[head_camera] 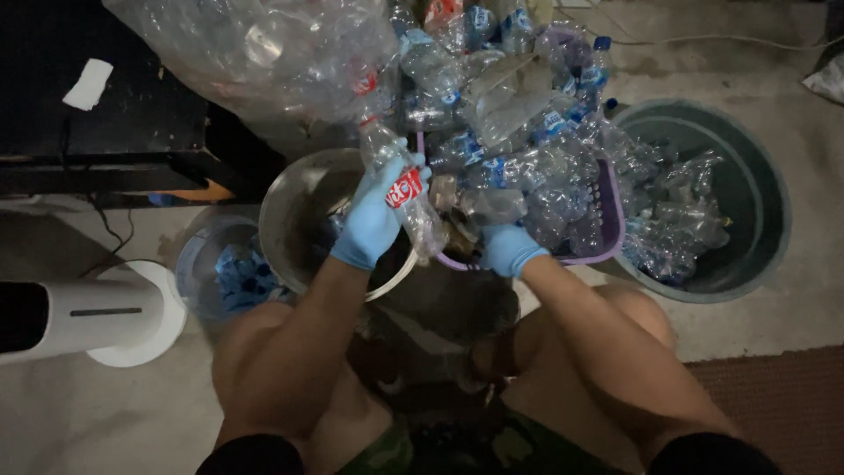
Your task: Sorting plastic bottles by removing labels and placing them into separate bins for recycling.
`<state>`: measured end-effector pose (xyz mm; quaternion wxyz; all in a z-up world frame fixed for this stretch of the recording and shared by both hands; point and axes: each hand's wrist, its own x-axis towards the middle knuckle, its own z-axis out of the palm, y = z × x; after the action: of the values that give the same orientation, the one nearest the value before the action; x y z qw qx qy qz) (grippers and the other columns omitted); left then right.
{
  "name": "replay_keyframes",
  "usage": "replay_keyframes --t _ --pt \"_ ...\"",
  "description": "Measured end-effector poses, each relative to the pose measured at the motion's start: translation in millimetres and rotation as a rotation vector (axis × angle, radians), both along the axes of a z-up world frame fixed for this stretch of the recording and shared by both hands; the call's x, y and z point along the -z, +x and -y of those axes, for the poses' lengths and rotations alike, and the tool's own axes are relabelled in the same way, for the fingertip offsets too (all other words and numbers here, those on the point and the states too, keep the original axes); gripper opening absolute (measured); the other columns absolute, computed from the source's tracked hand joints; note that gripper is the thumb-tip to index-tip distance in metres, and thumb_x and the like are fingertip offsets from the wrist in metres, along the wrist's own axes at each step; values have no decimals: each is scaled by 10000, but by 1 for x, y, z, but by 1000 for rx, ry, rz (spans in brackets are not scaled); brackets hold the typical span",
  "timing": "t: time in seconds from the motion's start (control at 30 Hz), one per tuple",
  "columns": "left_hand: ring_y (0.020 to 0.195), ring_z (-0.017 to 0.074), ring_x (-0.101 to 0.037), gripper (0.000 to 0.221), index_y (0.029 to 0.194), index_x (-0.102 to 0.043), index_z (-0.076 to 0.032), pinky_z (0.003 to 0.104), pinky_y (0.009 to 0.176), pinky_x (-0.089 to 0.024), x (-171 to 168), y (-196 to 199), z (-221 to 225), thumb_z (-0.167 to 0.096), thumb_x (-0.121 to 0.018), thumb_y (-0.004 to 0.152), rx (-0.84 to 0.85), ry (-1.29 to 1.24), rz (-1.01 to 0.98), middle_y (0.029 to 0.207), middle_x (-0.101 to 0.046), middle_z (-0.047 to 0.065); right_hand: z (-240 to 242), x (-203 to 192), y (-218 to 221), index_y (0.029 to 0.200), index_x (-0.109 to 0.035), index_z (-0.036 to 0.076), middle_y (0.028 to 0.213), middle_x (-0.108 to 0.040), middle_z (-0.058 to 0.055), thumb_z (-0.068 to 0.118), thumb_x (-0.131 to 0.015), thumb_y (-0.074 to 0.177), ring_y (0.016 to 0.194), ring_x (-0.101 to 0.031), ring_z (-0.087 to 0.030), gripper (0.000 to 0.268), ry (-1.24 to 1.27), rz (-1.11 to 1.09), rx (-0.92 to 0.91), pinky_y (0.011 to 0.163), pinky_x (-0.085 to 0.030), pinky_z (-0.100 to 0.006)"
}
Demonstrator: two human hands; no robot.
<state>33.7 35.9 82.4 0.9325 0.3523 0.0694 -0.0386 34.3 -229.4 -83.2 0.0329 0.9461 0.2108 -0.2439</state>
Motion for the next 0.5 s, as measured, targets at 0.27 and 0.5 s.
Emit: replay_keyframes --t 0.27,0.5 --pt "1090 325 -724 420 1346 -601 -97 485 921 -628 31 20 -18 -163 -696 942 62 -59 96 1215 -723 166 -3 -184 -24 1168 -745 67 1058 -773 -158 219 -793 686 1012 -705 -374 507 741 -277 534 890 -555 -505" --pt "1168 392 -702 421 1335 -587 -92 556 957 -612 34 31 -20 -123 -725 938 -50 3 128 1333 -680 159 -22 -164 -18 1237 -671 5 940 -753 -98 18 -774 849 718 -717 -188 402 1531 -415 694 631 -555 -263"
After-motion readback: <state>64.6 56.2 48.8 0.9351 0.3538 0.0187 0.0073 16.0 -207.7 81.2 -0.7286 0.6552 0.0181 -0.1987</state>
